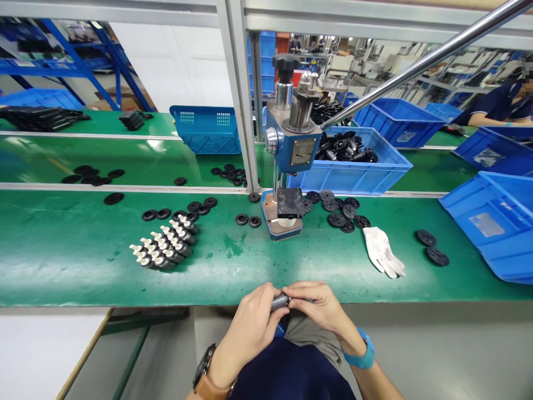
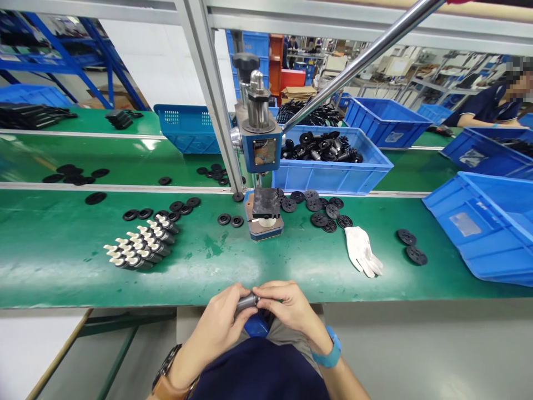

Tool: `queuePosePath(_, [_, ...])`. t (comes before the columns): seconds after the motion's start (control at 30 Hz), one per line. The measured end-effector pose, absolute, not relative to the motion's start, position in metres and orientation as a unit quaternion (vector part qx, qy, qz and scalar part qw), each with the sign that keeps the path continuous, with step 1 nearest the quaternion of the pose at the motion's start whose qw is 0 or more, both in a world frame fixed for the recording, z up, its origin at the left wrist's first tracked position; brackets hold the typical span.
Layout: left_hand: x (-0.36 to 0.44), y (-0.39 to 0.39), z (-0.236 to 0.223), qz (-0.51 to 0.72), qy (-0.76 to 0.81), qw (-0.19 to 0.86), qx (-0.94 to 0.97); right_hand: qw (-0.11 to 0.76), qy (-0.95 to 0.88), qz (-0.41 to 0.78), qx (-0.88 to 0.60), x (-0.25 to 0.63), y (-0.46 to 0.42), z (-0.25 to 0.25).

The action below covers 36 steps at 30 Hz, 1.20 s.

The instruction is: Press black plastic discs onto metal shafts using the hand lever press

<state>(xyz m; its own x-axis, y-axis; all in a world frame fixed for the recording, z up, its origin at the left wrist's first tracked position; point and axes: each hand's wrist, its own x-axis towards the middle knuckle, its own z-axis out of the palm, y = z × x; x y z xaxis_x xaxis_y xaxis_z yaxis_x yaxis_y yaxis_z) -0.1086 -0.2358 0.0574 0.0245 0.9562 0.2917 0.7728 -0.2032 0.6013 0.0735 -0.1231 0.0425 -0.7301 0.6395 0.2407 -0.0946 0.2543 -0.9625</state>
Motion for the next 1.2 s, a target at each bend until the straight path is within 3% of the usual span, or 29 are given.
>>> queuePosePath(0.13, [-0.110,-0.234,0.056,0.330,0.605,0.099,0.718,0.335,-0.743,0.553,-0.172,0.070,-0.124,0.041])
queuePosePath(0.37, [-0.113,-0.233,0.052,0.329,0.625,0.163,0.689,0.335,-0.804,0.473,-0.131,0.068,-0.121,0.042])
queuePosePath(0.8, [-0.101,-0.216,0.049,0.464,0.586,0.500,0.436,0.256,-0.763,0.543,-0.240,0.073,-0.108,0.041])
queuePosePath(0.93, [-0.098,-0.216,0.049,0.505,0.525,0.607,0.318,0.274,-0.766,0.446,-0.372,0.086,-0.075,0.035])
queuePosePath(1.2, [-0.095,-0.220,0.062,0.550,0.487,0.652,0.188,0.293,-0.717,0.205,-0.599,0.112,0.052,0.028])
